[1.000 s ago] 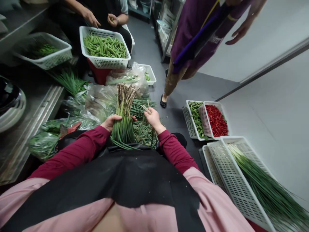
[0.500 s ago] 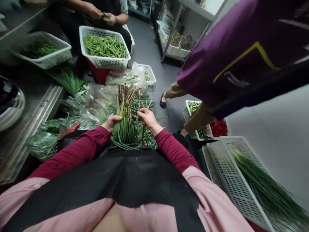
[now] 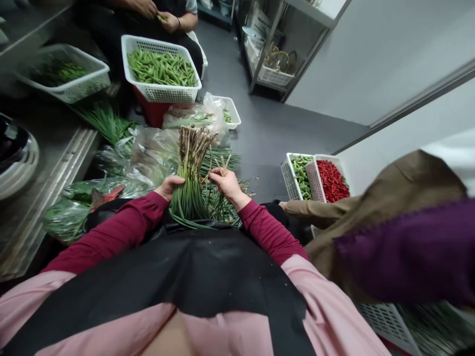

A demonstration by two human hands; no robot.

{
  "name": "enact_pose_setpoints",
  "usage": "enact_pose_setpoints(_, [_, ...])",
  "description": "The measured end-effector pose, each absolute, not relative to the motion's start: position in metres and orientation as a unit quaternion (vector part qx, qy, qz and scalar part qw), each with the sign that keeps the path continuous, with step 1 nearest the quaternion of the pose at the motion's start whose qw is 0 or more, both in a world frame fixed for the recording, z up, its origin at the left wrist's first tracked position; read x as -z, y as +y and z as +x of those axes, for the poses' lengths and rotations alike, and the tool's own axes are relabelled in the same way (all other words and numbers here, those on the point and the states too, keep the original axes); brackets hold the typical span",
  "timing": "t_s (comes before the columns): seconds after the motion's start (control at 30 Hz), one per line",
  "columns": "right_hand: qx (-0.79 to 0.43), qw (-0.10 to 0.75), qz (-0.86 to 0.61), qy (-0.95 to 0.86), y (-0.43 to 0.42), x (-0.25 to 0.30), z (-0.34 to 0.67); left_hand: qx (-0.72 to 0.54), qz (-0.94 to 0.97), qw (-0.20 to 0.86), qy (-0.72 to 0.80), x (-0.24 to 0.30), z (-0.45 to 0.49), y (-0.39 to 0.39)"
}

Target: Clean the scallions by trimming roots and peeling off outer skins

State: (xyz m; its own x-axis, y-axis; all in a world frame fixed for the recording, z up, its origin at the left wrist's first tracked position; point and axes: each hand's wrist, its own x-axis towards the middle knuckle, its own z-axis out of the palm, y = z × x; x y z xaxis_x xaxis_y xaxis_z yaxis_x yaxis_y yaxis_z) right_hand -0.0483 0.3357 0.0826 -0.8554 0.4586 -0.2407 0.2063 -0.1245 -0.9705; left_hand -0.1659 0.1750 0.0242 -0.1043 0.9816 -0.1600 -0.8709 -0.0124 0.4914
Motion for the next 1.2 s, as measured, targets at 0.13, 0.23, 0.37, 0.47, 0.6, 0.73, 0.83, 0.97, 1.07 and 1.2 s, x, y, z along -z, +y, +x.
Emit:
enact_pose_setpoints(0.13, [-0.644,0.163,-0.239,-0.708,0.341,-0.078,-0.049,-0.718,0.111,0.633,0.265,-0.029,-0.162,0.175])
enact_pose_setpoints(0.23, [-0.653,0.191,-0.272,-0.68,0.353,-0.076,-0.05,-0.725,0.099,0.619,0.285,-0.026,-0.163,0.174])
enact_pose_setpoints(0.37, [-0.676,0.234,-0.345,-0.607,0.381,-0.082,-0.056,-0.715,0.098,0.634,0.277,-0.019,-0.168,0.17])
enact_pose_setpoints(0.47, [-0.688,0.282,-0.393,-0.541,0.413,-0.09,-0.061,-0.708,0.095,0.644,0.273,-0.019,-0.17,0.166])
enact_pose_setpoints(0.6, [-0.659,0.336,-0.462,-0.489,0.46,-0.094,-0.06,-0.707,0.076,0.644,0.284,-0.022,-0.171,0.161])
enact_pose_setpoints(0.73, [-0.555,0.296,-0.513,-0.583,0.467,-0.072,-0.047,-0.71,0.071,0.634,0.297,-0.022,-0.174,0.158])
enact_pose_setpoints(0.83, [-0.53,0.08,-0.451,-0.714,0.434,-0.041,-0.035,-0.713,0.079,0.631,0.296,-0.02,-0.176,0.159])
enact_pose_setpoints(0.97, [-0.58,0.03,-0.401,-0.709,0.386,-0.026,-0.032,-0.713,0.083,0.634,0.289,-0.019,-0.175,0.163])
enact_pose_setpoints(1.07, [-0.722,0.066,-0.344,-0.597,0.368,-0.047,-0.044,-0.708,0.087,0.64,0.286,-0.018,-0.173,0.168])
enact_pose_setpoints(1.2, [-0.802,-0.003,-0.271,-0.532,0.354,-0.077,-0.068,-0.697,0.105,0.649,0.287,-0.015,-0.17,0.174])
